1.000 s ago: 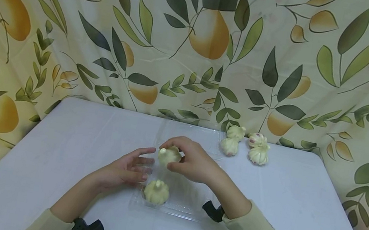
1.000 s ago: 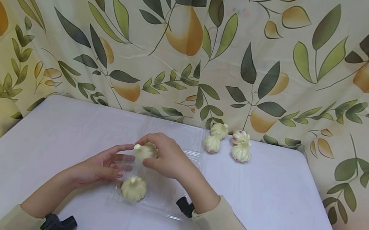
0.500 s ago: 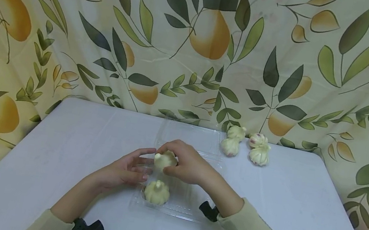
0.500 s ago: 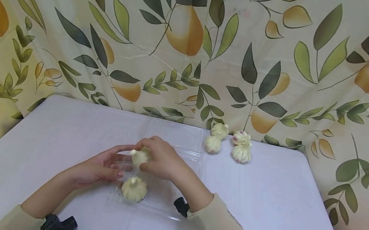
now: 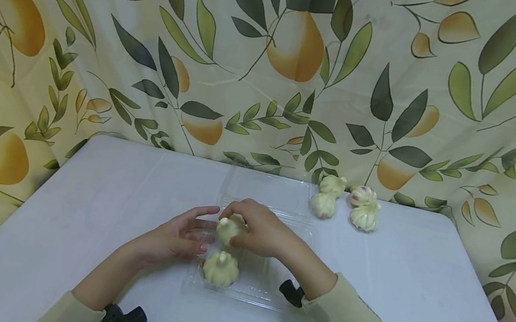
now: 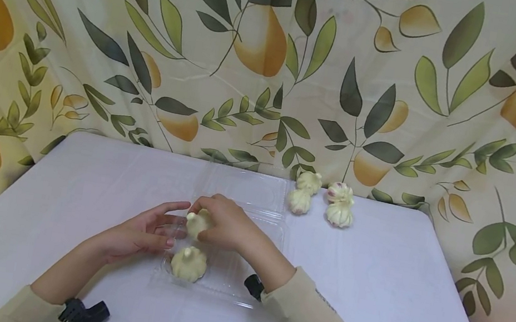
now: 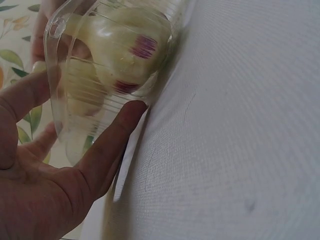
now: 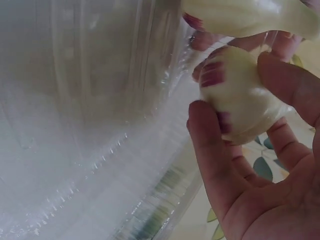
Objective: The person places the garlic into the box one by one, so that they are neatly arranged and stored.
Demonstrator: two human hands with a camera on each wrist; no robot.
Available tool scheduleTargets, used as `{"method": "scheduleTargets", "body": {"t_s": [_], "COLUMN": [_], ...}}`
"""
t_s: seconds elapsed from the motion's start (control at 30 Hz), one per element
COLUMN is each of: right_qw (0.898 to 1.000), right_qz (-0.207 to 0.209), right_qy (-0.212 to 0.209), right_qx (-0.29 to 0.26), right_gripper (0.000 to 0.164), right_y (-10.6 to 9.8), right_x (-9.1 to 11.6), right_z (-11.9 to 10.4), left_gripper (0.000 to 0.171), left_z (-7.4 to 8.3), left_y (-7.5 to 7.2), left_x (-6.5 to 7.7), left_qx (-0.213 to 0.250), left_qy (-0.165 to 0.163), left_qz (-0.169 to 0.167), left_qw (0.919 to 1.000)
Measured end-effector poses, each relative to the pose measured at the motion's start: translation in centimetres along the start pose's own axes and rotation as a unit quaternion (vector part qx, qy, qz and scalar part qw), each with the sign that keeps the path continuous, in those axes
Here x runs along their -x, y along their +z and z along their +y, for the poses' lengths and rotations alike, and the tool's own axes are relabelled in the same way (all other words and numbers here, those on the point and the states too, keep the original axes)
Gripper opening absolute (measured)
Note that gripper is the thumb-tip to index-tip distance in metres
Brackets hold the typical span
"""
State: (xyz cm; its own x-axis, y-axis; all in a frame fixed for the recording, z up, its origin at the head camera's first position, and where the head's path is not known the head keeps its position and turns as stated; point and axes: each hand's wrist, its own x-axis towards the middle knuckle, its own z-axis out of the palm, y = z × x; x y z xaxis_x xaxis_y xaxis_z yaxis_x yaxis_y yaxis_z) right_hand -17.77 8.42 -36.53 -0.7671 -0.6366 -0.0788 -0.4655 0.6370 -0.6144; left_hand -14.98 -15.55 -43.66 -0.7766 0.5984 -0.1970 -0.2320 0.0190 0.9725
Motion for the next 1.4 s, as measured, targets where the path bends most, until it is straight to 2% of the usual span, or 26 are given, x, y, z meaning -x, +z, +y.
{"method": "scheduleTargets", "body": {"t_s": [0.23,0.6,0.9,1.03,1.2,1.4], "right_qw": [0.999,0.998,0.998,0.999,1.000,0.999], "right_qz": [-0.019,-0.025,-0.028,-0.024,-0.008,0.047], "right_qy": [0.023,0.004,0.006,0.002,0.004,0.000], "right_qx": [0.012,0.058,0.047,0.046,0.026,-0.012], "right_gripper": [0.041,0.038,0.040,0.042,0.046,0.046], "right_y": [0.3,1.1,0.8,0.2,-1.6,-4.2], "right_x": [-0.2,-1.0,-0.9,-0.6,0.8,3.5], "right_z": [0.0,0.5,0.3,0.4,0.2,0.6], "left_gripper": [0.077,0.077,0.077,0.077,0.080,0.079], "left_z": [0.1,0.1,-0.1,-0.1,-0.1,-0.2], "left_y": [0.1,0.1,0.0,0.0,0.1,0.1], "left_x": [0.0,0.0,-0.1,-0.1,0.0,-0.1], "left_qx": [-0.012,-0.015,-0.006,-0.004,-0.004,-0.008], "left_qy": [-0.003,-0.008,-0.003,-0.005,-0.007,-0.009], "left_qz": [0.008,0.011,0.005,0.005,0.002,0.007], "left_qw": [0.9999,0.9998,1.0000,1.0000,1.0000,0.9999]}}
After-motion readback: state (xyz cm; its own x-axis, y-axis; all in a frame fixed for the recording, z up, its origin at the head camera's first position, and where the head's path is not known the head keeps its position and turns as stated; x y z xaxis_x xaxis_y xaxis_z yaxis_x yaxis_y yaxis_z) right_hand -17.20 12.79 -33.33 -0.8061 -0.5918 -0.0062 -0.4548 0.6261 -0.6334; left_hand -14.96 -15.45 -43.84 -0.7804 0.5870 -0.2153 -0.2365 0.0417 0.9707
